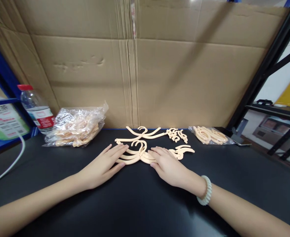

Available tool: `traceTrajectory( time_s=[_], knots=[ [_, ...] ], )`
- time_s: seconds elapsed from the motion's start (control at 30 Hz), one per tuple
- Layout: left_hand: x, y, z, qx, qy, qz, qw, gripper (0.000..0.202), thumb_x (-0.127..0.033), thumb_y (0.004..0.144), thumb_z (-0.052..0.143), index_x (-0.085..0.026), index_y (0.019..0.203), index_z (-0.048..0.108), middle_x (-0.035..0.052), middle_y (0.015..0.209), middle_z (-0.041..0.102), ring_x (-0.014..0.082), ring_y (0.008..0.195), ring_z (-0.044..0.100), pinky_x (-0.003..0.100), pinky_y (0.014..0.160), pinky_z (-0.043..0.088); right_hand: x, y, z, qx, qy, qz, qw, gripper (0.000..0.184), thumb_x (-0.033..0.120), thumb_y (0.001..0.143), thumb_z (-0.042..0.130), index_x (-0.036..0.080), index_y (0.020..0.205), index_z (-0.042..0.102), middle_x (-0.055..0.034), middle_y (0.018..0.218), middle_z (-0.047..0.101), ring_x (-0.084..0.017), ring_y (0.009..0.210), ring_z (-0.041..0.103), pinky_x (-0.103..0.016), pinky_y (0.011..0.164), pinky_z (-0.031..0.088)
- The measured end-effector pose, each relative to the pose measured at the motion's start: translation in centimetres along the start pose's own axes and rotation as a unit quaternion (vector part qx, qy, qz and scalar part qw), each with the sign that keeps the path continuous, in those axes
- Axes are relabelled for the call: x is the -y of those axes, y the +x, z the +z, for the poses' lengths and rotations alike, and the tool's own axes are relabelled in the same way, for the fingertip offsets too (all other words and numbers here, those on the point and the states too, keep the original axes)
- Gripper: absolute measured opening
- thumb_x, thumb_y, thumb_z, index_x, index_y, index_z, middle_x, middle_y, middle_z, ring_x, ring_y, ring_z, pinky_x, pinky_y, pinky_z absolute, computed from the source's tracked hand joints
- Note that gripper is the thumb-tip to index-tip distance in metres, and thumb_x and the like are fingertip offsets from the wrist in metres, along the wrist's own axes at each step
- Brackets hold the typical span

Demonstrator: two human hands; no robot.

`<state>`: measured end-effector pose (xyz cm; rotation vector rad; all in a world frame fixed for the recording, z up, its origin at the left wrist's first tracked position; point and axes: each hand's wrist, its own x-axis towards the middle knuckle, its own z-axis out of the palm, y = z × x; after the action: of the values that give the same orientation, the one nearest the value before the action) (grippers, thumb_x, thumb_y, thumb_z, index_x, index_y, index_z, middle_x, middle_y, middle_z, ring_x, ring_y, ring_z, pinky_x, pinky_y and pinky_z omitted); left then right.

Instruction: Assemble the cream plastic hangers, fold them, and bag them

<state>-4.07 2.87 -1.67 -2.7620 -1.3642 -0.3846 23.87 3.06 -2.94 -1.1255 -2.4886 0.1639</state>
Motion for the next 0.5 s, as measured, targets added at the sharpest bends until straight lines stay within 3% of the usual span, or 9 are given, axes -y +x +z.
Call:
traceTrajectory(
  time_s=[0.23,0.5],
  knots=[
    [-0.09,0.03,0.13,-0.042,-0.028,0.015,0.999,0.037,-0.021,0.095,0.037,-0.018,0.129,0.052,0.011,0.126,0.058,0.0243,0.118,0.054,0.053,0.112,0.03,-0.06,0.03,-0.04,0.007,0.004,0.006,1.0,0.041,0.026,0.096,0.044,0.015,0.135,0.05,-0.0138,0.139,0.05,-0.029,0.132,0.041,-0.051,0.109,0.036],
    [0.13,-0.08,0.37,-0.043,-0.039,0.006,0.998,0.035,-0.017,0.093,0.039,-0.02,0.124,0.054,0.0089,0.121,0.058,0.0242,0.116,0.055,0.055,0.112,0.029,0.06,0.3,-0.06,-0.004,0.014,0.003,1.0,0.039,0.023,0.093,0.047,0.018,0.131,0.054,-0.0131,0.137,0.052,-0.028,0.13,0.044,-0.049,0.108,0.037]
  ],
)
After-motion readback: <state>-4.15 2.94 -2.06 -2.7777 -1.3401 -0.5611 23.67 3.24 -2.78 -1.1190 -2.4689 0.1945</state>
